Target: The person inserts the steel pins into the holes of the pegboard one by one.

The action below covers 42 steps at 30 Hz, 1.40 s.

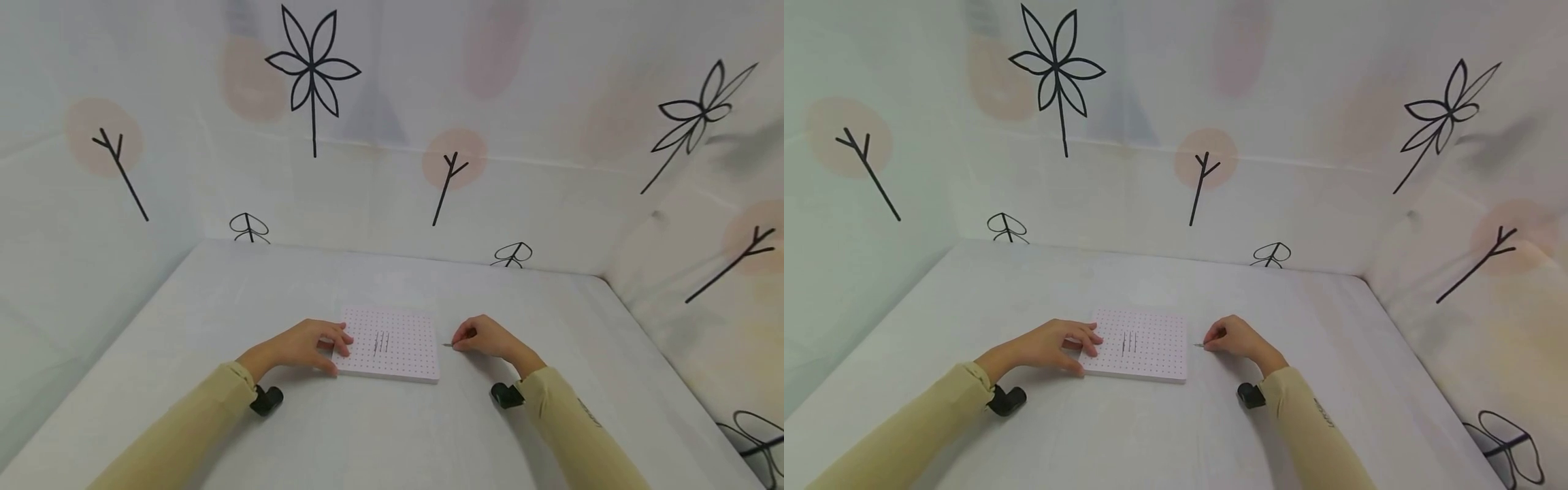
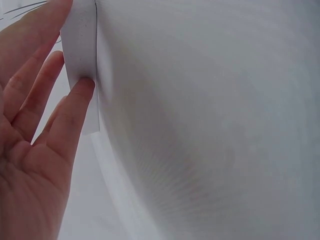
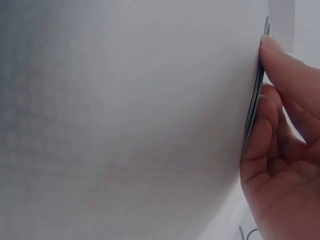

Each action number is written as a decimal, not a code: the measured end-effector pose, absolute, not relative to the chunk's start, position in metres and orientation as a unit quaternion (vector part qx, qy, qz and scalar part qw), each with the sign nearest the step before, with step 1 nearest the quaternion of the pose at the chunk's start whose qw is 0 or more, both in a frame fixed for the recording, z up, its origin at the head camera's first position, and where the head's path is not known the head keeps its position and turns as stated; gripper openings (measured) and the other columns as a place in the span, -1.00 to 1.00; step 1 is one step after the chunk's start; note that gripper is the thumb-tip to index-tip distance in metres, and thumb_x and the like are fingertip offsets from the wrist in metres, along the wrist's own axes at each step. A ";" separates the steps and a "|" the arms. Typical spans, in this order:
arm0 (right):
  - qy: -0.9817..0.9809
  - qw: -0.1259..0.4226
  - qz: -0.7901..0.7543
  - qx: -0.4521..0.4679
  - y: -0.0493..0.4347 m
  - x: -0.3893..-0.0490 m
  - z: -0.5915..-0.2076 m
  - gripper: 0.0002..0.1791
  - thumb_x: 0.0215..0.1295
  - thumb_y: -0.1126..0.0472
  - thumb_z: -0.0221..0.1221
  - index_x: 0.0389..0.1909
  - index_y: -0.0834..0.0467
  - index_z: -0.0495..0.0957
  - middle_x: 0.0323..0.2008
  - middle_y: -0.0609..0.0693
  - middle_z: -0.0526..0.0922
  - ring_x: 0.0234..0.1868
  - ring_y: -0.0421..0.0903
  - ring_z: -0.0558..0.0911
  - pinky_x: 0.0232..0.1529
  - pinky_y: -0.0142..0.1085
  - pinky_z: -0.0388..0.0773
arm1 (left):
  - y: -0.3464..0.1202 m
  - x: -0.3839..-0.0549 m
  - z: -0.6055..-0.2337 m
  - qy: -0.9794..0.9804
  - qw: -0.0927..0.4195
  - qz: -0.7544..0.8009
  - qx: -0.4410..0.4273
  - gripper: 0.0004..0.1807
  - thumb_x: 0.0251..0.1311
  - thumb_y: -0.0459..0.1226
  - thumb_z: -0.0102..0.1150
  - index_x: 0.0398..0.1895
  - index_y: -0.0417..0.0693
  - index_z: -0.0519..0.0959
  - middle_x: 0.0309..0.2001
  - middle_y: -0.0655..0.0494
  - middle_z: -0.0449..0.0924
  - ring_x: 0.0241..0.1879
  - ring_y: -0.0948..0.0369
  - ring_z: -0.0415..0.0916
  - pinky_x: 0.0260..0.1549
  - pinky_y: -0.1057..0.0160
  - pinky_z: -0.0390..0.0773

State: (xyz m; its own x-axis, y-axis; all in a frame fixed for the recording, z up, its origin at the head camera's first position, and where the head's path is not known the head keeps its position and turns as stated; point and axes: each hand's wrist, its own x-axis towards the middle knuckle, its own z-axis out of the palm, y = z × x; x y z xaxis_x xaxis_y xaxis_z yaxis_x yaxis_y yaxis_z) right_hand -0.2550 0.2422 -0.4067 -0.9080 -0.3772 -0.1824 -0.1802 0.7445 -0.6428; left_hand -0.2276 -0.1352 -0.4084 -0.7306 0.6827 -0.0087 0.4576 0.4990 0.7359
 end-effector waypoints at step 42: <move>0.872 0.060 -0.451 -0.182 0.208 -0.240 -0.389 -0.85 0.21 0.22 0.23 -0.30 0.20 0.49 -0.36 0.03 0.68 -0.36 -0.04 0.64 -0.23 -0.20 0.61 | -0.134 -0.225 -0.406 0.858 0.149 0.361 0.334 -0.75 -0.15 -0.31 0.46 -0.34 0.06 0.65 0.05 0.12 0.53 0.30 0.03 0.18 0.14 0.15 0.37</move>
